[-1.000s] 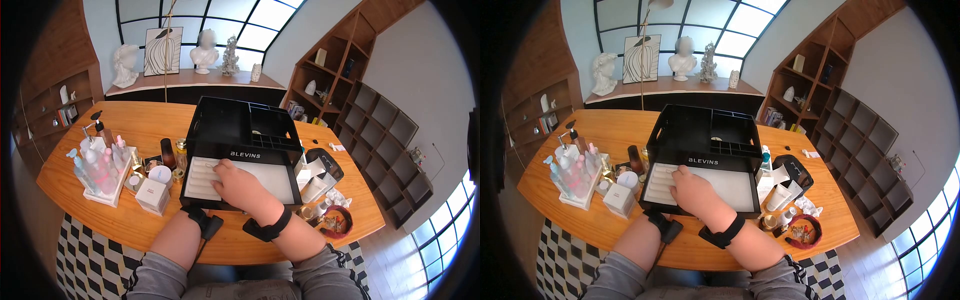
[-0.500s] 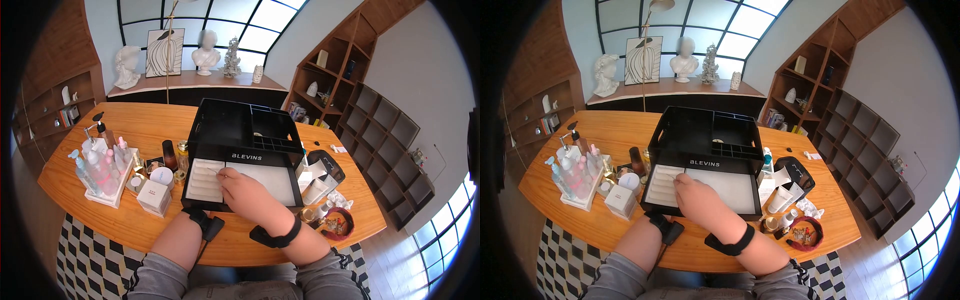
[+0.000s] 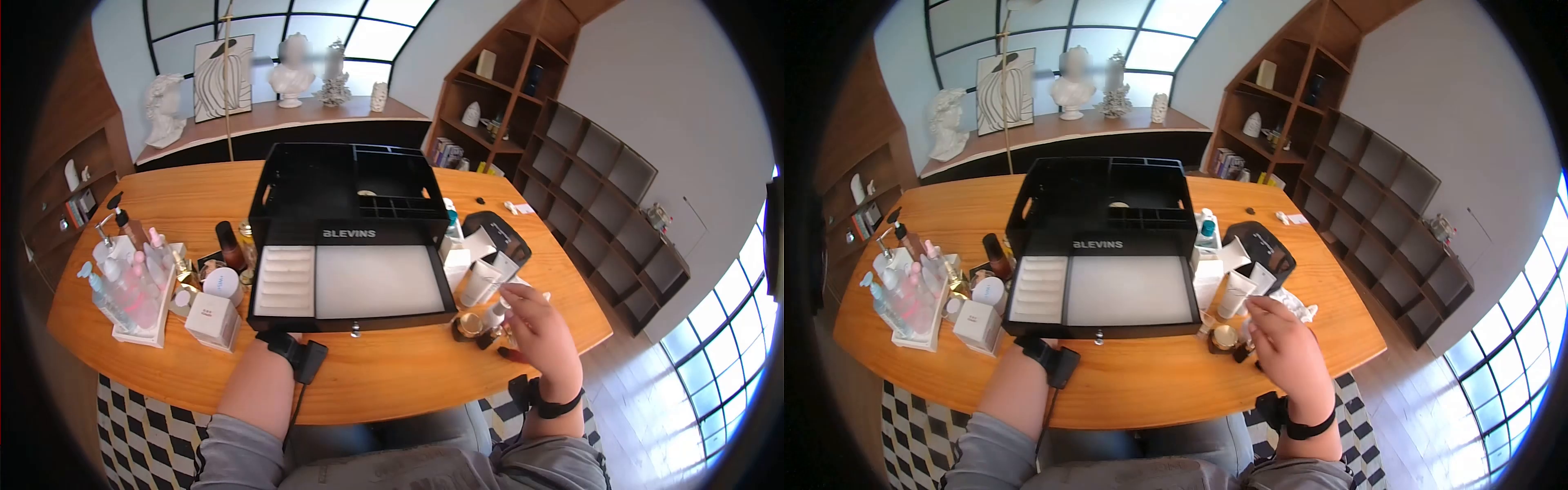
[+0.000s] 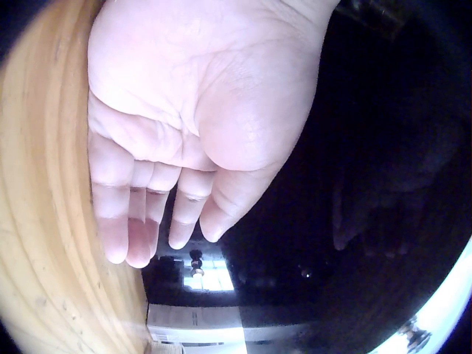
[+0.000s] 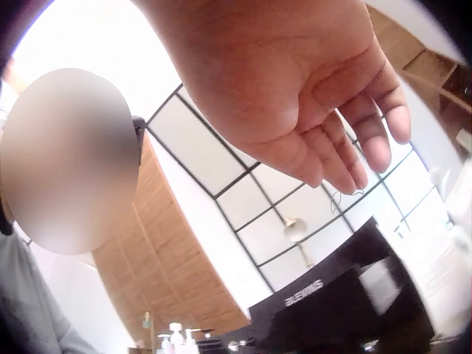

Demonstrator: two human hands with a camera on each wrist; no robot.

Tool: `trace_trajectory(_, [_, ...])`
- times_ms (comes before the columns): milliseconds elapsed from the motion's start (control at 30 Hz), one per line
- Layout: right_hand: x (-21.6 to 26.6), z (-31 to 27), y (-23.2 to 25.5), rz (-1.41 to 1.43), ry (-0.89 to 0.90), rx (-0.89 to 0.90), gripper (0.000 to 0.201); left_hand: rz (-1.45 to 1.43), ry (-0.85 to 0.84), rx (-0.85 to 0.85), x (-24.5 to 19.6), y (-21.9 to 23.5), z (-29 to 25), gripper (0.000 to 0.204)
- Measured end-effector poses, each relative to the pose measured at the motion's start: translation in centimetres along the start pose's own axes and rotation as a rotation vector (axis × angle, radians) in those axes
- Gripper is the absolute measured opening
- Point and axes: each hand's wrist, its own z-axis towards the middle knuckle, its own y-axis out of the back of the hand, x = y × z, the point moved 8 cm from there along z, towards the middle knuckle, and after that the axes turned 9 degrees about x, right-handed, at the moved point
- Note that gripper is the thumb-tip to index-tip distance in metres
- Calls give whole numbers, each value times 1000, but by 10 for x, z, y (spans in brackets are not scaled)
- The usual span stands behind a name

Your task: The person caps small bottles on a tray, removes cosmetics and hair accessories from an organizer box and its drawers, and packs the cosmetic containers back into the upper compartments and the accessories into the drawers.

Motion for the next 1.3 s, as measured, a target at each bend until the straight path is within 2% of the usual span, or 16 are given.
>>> trace_trajectory(100, [-33, -29, 18, -25, -116, -31, 28, -20, 57, 41, 10, -6, -2, 39])
trace_trajectory(167, [-63, -49, 21, 15, -289, -38, 29, -33, 93, 67, 12, -9, 4, 39])
trace_trajectory(333, [-97, -79, 9, -57, -394, 34, 28, -54, 155, 124, 16, -12, 4, 39])
trace_trajectory(533, [-121, -93, -9, -96, -410, 110, 29, -48, 195, 167, 18, -16, 2, 39])
trace_trajectory(767, [-119, -87, -15, -114, -451, 183, 32, -5, 180, 178, 19, -18, -5, 39])
trace_trajectory(1300, [-121, -87, -19, -123, -488, 187, 32, -14, 229, 224, 19, -26, -5, 38])
